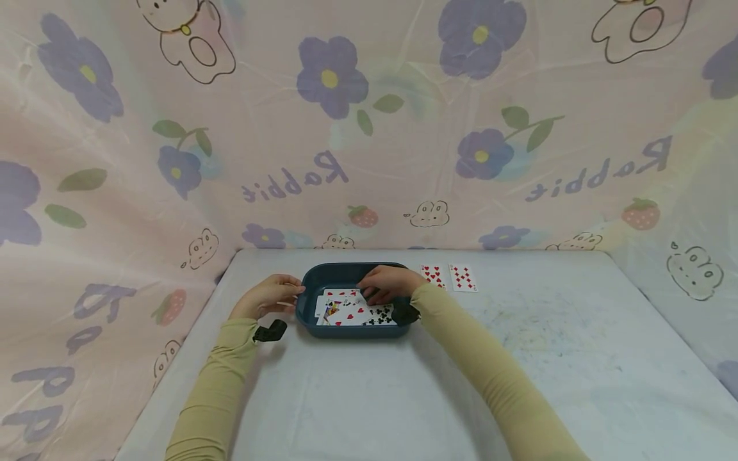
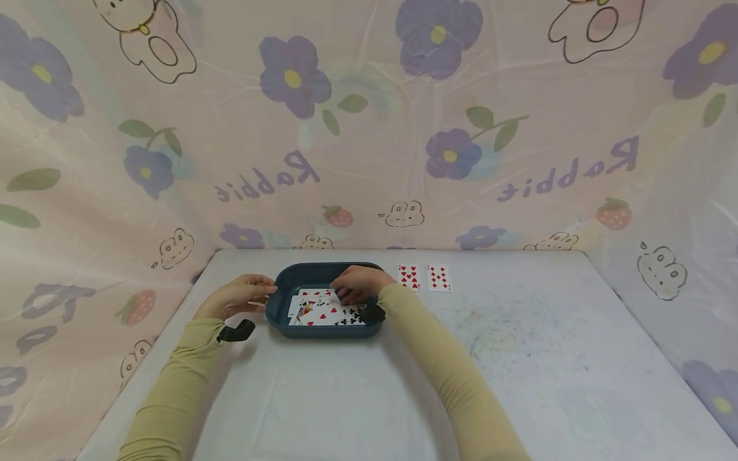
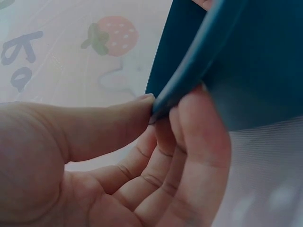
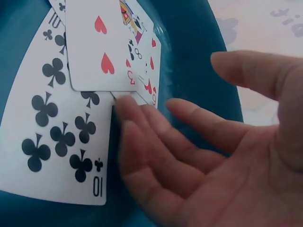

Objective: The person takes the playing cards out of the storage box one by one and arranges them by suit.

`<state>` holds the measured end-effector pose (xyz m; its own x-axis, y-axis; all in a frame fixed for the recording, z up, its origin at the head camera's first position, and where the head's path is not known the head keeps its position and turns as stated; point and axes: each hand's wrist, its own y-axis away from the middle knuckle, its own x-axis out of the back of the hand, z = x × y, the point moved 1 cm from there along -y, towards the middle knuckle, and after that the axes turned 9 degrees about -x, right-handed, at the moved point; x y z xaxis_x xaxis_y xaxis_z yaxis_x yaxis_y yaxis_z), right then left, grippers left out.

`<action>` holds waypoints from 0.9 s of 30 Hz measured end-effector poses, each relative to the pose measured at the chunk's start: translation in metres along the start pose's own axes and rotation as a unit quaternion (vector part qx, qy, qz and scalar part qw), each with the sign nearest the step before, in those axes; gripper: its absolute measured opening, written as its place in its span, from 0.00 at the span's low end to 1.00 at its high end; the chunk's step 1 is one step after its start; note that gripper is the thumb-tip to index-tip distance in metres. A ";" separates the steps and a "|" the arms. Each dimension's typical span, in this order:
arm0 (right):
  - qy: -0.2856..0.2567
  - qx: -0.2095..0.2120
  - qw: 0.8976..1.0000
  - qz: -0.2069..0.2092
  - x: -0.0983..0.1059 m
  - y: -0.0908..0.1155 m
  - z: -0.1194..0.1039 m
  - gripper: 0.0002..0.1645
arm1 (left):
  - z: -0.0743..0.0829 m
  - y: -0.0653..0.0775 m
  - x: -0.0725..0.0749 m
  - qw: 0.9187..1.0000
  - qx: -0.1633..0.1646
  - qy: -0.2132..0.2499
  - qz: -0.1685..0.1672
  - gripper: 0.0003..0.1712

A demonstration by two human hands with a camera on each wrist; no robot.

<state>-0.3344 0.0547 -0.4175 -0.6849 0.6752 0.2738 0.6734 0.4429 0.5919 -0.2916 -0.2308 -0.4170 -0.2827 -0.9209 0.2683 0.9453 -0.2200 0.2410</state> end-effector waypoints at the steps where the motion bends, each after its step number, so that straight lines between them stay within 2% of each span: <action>1: 0.001 0.004 1.000 0.003 0.000 -0.001 -0.001 0.24 | 0.000 0.000 0.000 1.000 -0.001 0.001 0.000 0.17; 5: 0.002 0.015 1.000 0.017 0.000 -0.005 -0.003 0.22 | 0.001 0.000 -0.001 1.000 0.002 0.003 -0.001 0.17; 10: 0.008 0.010 1.000 0.010 -0.003 -0.007 -0.006 0.22 | 0.002 0.000 -0.001 1.000 0.007 0.000 0.001 0.17; 21: 0.065 0.012 0.998 0.003 -0.008 -0.011 -0.007 0.21 | 0.000 0.000 -0.001 1.000 0.006 -0.002 0.006 0.16; 27: 0.105 0.032 0.994 -0.029 -0.013 -0.010 -0.009 0.20 | -0.001 0.001 -0.002 1.000 0.004 0.001 0.002 0.15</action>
<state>-0.3348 0.0362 -0.4204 -0.7620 0.5122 0.3963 0.6422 0.5184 0.5647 -0.2903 -0.2295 -0.4178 -0.2778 -0.9226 0.2678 0.9455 -0.2132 0.2463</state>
